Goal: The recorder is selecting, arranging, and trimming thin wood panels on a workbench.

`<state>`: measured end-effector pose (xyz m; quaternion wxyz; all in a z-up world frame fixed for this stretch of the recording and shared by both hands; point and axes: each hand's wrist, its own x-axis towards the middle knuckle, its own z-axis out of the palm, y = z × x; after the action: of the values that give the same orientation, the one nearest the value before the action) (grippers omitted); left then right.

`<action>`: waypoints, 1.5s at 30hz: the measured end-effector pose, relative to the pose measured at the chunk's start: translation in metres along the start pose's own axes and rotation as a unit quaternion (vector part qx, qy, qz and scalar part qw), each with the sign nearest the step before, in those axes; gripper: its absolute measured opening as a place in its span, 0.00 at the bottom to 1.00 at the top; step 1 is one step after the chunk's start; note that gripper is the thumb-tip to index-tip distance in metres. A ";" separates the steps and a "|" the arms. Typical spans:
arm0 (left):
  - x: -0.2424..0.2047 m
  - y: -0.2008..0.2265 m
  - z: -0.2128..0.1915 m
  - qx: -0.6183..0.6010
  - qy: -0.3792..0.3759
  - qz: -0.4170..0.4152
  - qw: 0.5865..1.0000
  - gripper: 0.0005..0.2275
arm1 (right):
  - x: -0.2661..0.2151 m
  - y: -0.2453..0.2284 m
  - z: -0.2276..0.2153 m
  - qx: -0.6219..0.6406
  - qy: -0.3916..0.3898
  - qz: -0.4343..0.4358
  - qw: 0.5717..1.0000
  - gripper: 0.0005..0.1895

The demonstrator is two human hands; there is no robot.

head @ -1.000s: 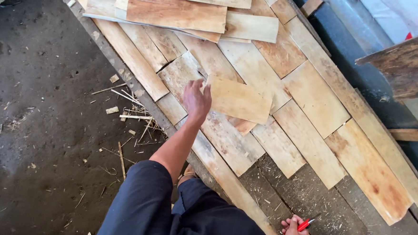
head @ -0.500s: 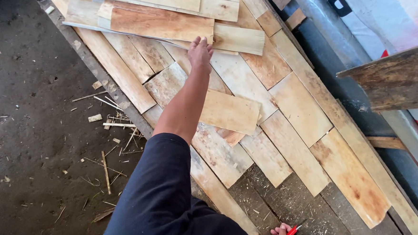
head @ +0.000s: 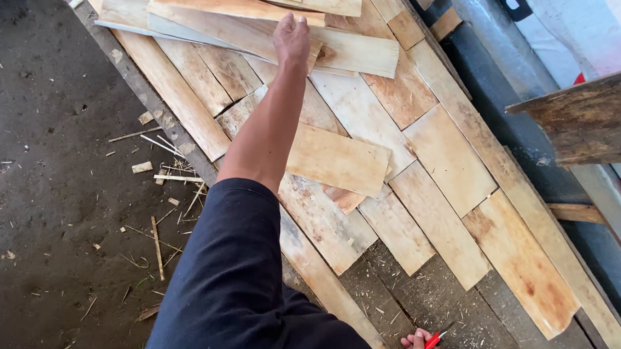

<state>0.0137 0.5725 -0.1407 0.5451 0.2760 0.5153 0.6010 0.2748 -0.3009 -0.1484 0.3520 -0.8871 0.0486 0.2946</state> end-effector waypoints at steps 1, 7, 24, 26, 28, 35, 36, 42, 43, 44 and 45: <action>0.007 -0.014 -0.002 0.000 0.002 0.001 1.000 0.27 | -0.001 -0.002 0.000 -0.001 -0.002 -0.001 1.000 0.11; -0.118 0.153 0.004 0.165 0.001 -0.021 0.986 0.21 | -0.010 -0.012 0.004 -0.013 0.016 0.003 1.000 0.11; -0.287 0.007 -0.076 -0.181 0.012 -0.161 0.970 0.06 | -0.022 -0.018 0.003 0.039 -0.002 -0.016 0.999 0.10; -0.304 -0.004 -0.085 -0.179 -0.007 -0.167 0.970 0.06 | -0.024 -0.021 0.003 0.042 -0.003 -0.009 0.999 0.10; -0.322 -0.013 -0.092 -0.176 -0.025 -0.173 0.969 0.06 | -0.028 -0.024 0.004 0.044 -0.004 -0.001 0.999 0.10; -0.393 -0.019 -0.095 -0.170 -0.119 -0.229 0.951 0.08 | -0.042 -0.032 0.010 0.065 0.003 -0.024 0.998 0.09; -0.405 -0.018 -0.094 -0.160 -0.129 -0.233 0.951 0.08 | -0.043 -0.034 0.011 0.068 0.005 -0.020 0.997 0.09; -0.488 -0.014 -0.096 -0.131 -0.180 -0.304 0.926 0.08 | -0.074 -0.074 0.015 0.050 -0.020 -0.013 0.998 0.11; -0.502 -0.011 -0.096 -0.123 -0.186 -0.308 0.925 0.08 | -0.085 -0.089 0.018 0.056 -0.017 -0.005 0.998 0.11; -0.516 -0.009 -0.096 -0.107 -0.196 -0.324 0.919 0.08 | -0.095 -0.104 0.020 0.102 -0.050 -0.035 0.993 0.14; -0.530 -0.006 -0.096 -0.090 -0.205 -0.341 0.913 0.08 | -0.105 -0.120 0.021 0.147 -0.082 -0.065 0.984 0.16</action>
<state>0.0641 0.0433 -0.0551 0.8329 0.1502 0.3990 0.3529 0.2137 -0.2100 -0.0306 0.4997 -0.7996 0.0048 0.3331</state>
